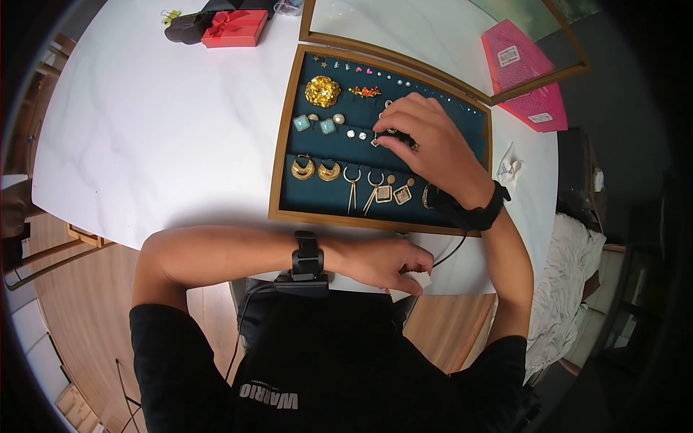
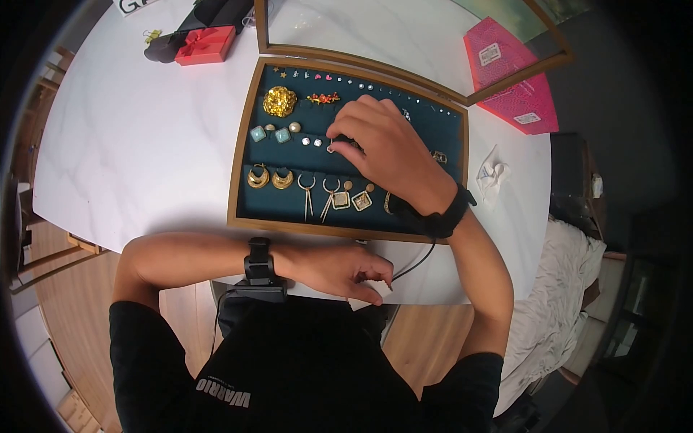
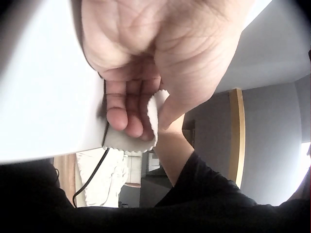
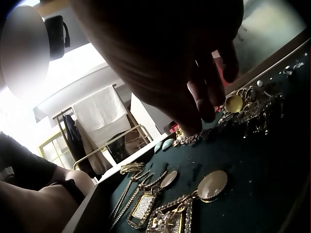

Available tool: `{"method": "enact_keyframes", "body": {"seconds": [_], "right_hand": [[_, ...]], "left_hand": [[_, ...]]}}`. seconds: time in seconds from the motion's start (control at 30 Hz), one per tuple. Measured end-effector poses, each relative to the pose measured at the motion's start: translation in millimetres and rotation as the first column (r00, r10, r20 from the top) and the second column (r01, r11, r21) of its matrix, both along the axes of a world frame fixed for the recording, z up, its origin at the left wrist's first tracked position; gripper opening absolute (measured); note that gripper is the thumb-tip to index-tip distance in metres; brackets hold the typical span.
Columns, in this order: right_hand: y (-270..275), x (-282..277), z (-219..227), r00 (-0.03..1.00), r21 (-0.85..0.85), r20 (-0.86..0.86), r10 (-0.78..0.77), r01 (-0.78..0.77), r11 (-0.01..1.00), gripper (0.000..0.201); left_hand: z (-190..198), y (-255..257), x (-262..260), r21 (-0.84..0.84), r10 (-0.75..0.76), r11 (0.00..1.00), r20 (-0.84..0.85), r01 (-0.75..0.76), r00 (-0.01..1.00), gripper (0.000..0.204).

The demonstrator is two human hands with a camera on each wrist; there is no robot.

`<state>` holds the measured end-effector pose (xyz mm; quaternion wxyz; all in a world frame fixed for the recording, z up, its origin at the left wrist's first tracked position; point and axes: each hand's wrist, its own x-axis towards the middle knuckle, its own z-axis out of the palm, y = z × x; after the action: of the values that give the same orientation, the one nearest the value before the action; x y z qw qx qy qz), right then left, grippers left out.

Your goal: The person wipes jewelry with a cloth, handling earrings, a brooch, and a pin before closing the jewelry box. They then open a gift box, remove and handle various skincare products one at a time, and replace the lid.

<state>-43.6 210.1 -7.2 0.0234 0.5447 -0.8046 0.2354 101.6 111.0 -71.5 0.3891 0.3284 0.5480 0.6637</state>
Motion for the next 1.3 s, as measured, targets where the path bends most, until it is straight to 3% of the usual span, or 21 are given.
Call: {"method": "enact_keyframes", "body": {"seconds": [0.53, 0.9, 1.23, 1.3], "right_hand": [[2, 1, -2, 0.999, 0.065, -0.018, 0.035, -0.034, 0.997, 0.009], [10, 2, 7, 1.0, 0.152, -0.019, 0.022, -0.019, 0.988, 0.018], [9, -4, 4, 0.998, 0.12, -0.056, -0.018, 0.025, 0.992, 0.019], [10, -7, 7, 0.998, 0.032, -0.026, -0.055, 0.056, 0.998, 0.018]], "left_hand": [[-1, 2, 0, 0.001, 0.003, 1.0, -0.032, -0.003, 0.999, 0.026], [-2, 2, 0, 0.003, 0.01, 1.0, -0.027, -0.01, 1.0, 0.025], [0, 1, -2, -0.016, -0.002, 1.0, -0.039, 0.002, 0.999, 0.027], [1, 0, -2, -0.021, -0.005, 1.0, -0.043, 0.004, 0.999, 0.028]]}}
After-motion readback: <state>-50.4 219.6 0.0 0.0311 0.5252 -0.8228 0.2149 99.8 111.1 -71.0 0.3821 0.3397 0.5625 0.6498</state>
